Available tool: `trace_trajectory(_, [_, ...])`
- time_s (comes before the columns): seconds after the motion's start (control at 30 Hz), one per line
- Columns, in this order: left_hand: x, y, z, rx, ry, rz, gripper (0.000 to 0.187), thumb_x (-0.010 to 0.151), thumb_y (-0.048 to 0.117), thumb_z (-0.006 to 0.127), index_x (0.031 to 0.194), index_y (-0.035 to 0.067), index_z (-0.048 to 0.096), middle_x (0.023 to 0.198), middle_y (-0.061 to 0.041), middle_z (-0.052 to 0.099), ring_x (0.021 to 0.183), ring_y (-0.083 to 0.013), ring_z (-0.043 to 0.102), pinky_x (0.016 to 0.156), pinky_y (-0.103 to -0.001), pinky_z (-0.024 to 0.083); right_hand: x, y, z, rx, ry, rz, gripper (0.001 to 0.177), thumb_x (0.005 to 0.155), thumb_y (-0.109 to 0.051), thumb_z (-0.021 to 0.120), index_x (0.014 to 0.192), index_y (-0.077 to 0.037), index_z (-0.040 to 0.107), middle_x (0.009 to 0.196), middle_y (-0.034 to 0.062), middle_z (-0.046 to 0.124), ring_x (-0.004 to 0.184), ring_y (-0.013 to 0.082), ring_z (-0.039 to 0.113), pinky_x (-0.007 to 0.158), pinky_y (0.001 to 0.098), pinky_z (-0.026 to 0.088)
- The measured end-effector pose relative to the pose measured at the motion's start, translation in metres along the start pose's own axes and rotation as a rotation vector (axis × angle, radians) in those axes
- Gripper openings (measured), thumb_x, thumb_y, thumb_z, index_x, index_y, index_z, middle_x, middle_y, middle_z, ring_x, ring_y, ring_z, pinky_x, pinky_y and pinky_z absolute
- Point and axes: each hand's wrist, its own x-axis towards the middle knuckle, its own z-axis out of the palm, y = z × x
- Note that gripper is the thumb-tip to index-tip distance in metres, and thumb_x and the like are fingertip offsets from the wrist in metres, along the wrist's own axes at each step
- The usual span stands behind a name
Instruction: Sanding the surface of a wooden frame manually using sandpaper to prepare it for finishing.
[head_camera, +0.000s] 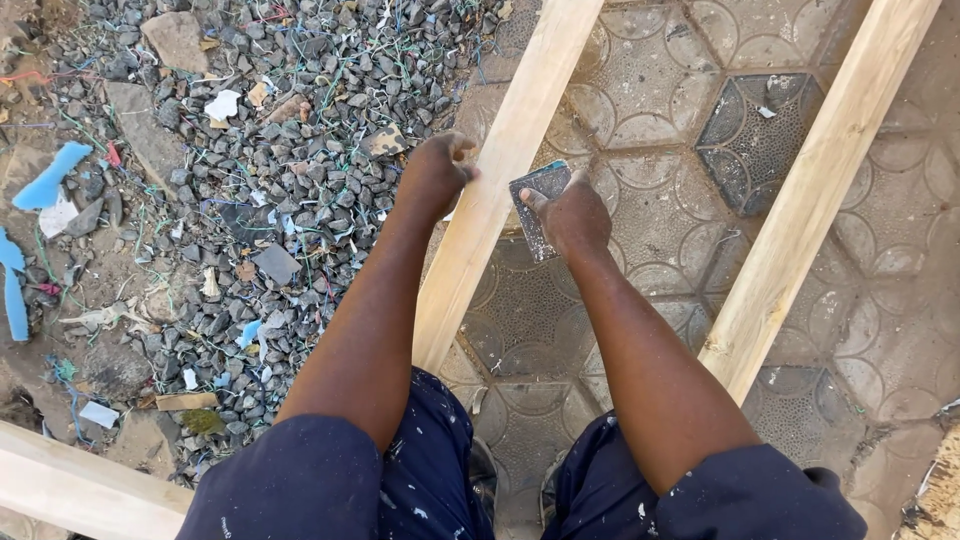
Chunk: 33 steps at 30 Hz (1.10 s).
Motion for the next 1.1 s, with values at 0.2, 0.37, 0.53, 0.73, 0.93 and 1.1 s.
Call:
trace_trajectory(0.2, [-0.024,0.021,-0.012,-0.106,0.243,-0.148,0.035,0.103,0.013,0.058,0.133,-0.004,0.060,0.116,-0.028,0.070,0.113,-0.0459,0.068,0.098,-0.059,0.052,0.004,0.005,0.004,0.018,-0.001,0.004,0.078,0.095,-0.059,0.070,0.140,0.001,0.048,0.121,0.0273,0.068,0.119,0.0481,0.064,0.092,0.0640,0.054])
trace_trajectory(0.37, [-0.013,-0.030,-0.015,-0.237,0.091,-0.300,0.036,0.106,0.018,0.046,0.135,0.003,0.063,0.115,-0.019,0.073,0.110,-0.0354,0.071,0.091,-0.050,0.056,-0.020,-0.007,-0.013,0.119,0.095,-0.186,0.081,0.096,-0.045,0.077,0.147,0.003,0.036,0.132,0.0303,0.055,0.124,0.0488,0.058,0.099,0.0625,0.052])
trace_trajectory(0.53, [-0.038,-0.070,0.014,-0.214,-0.133,-0.577,0.034,0.102,0.027,0.057,0.121,0.003,0.072,0.101,-0.017,0.076,0.095,-0.0308,0.076,0.073,-0.048,0.067,-0.041,-0.025,-0.028,0.147,0.107,-0.282,0.073,0.099,-0.039,0.078,0.145,-0.007,0.031,0.135,0.0258,0.052,0.129,0.0469,0.055,0.102,0.0629,0.048])
trace_trajectory(0.73, [-0.086,-0.058,0.002,0.168,-0.358,-0.067,0.048,0.105,0.032,0.037,0.129,0.004,0.067,0.110,-0.034,0.070,0.106,-0.0520,0.069,0.093,-0.060,0.058,-0.076,-0.016,0.007,0.016,-0.007,-0.320,0.080,0.089,-0.060,0.075,0.137,-0.007,0.040,0.120,0.0194,0.061,0.114,0.0403,0.066,0.094,0.0553,0.054])
trace_trajectory(0.93, [-0.116,-0.066,0.027,-0.247,-0.254,-0.415,0.096,0.101,0.074,0.009,0.098,0.006,0.076,0.096,-0.021,0.074,0.103,-0.0375,0.071,0.094,-0.054,0.051,-0.044,-0.007,0.037,-0.089,0.133,-0.401,0.081,0.082,-0.058,0.081,0.128,-0.003,0.046,0.118,0.0217,0.056,0.115,0.0450,0.060,0.094,0.0574,0.051])
trace_trajectory(1.1, [-0.136,-0.026,0.003,0.038,-0.040,-0.452,0.086,0.104,0.065,0.014,0.125,0.002,0.068,0.107,-0.029,0.072,0.110,-0.0431,0.070,0.092,-0.055,0.054,0.085,-0.027,0.026,-0.195,0.502,-0.333,0.091,0.097,-0.059,0.077,0.147,0.003,0.034,0.131,0.0232,0.053,0.124,0.0383,0.059,0.102,0.0492,0.049])
